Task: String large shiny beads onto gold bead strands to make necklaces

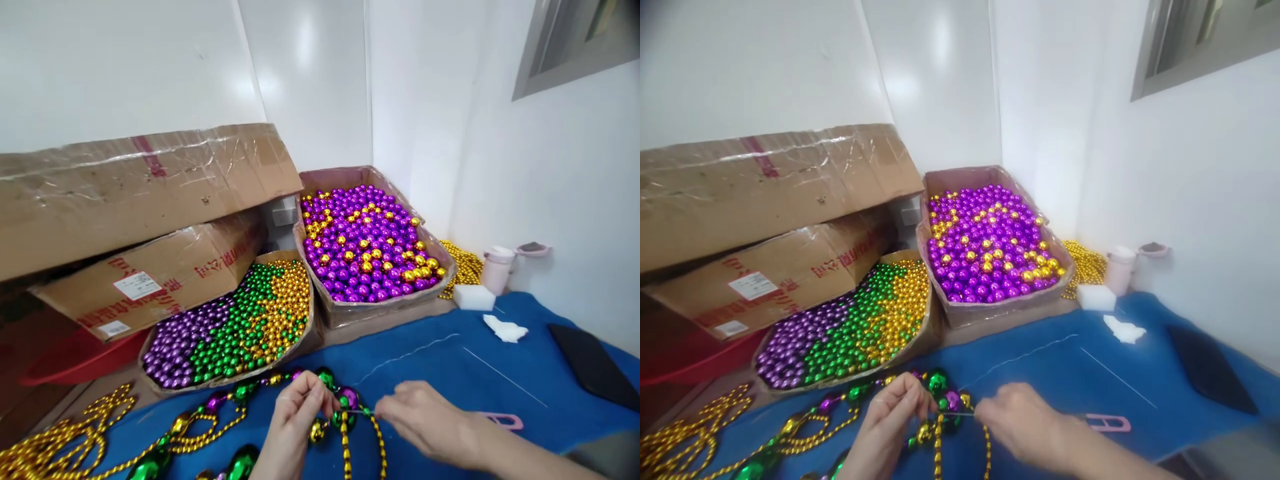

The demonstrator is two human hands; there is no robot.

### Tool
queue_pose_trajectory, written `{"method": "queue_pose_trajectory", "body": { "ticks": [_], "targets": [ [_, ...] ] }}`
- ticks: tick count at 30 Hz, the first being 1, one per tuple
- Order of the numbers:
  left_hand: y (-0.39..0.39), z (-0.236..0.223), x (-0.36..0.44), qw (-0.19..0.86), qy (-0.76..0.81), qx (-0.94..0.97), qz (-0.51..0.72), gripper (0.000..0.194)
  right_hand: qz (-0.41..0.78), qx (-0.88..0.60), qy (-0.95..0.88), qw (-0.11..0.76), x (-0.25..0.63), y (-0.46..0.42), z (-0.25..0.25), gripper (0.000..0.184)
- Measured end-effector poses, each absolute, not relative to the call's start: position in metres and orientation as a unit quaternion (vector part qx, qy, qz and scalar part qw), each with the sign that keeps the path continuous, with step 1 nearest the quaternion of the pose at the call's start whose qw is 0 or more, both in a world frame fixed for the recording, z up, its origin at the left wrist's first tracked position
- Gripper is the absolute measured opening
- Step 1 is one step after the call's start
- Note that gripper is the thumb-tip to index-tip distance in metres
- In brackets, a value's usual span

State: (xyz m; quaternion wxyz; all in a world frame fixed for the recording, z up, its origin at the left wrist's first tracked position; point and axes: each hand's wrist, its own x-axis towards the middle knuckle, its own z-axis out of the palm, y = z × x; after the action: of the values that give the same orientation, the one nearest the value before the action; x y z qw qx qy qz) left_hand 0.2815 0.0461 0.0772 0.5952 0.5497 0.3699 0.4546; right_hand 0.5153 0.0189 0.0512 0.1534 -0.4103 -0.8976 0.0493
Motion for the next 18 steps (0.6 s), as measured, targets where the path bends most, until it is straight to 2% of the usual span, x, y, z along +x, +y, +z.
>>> {"method": "queue_pose_trajectory", "body": {
  "ticks": [3, 6, 8, 11, 14, 16, 18],
  "targets": [
    [0.045, 0.081, 0.283, 0.567, 0.363, 0.606, 0.425, 0.026, 0.114, -0.474, -0.851, 0.194, 0.513, 0.011, 0.049, 0.032],
    [0.045, 0.095, 0.289, 0.547, 0.349, 0.643, 0.407, 0.027, 0.168, -0.517, -0.801, 0.252, 0.511, 0.012, 0.054, 0.026],
    [0.046, 0.103, 0.293, 0.539, 0.34, 0.659, 0.399, 0.026, 0.183, -0.537, -0.774, 0.28, 0.51, 0.014, 0.057, 0.03],
    [0.048, 0.108, 0.296, 0.541, 0.333, 0.66, 0.4, 0.026, 0.209, -0.525, -0.777, 0.278, 0.514, 0.016, 0.063, 0.026],
    [0.05, 0.106, 0.296, 0.559, 0.333, 0.62, 0.439, 0.024, 0.283, -0.487, -0.775, 0.288, 0.518, 0.013, 0.07, 0.035],
    [0.051, 0.104, 0.296, 0.575, 0.327, 0.594, 0.458, 0.024, 0.42, -0.444, -0.692, 0.384, 0.516, 0.009, 0.071, 0.035],
    [0.05, 0.101, 0.298, 0.588, 0.321, 0.581, 0.461, 0.024, 0.581, -0.351, -0.529, 0.509, 0.507, 0.008, 0.069, 0.031]
  ]
}}
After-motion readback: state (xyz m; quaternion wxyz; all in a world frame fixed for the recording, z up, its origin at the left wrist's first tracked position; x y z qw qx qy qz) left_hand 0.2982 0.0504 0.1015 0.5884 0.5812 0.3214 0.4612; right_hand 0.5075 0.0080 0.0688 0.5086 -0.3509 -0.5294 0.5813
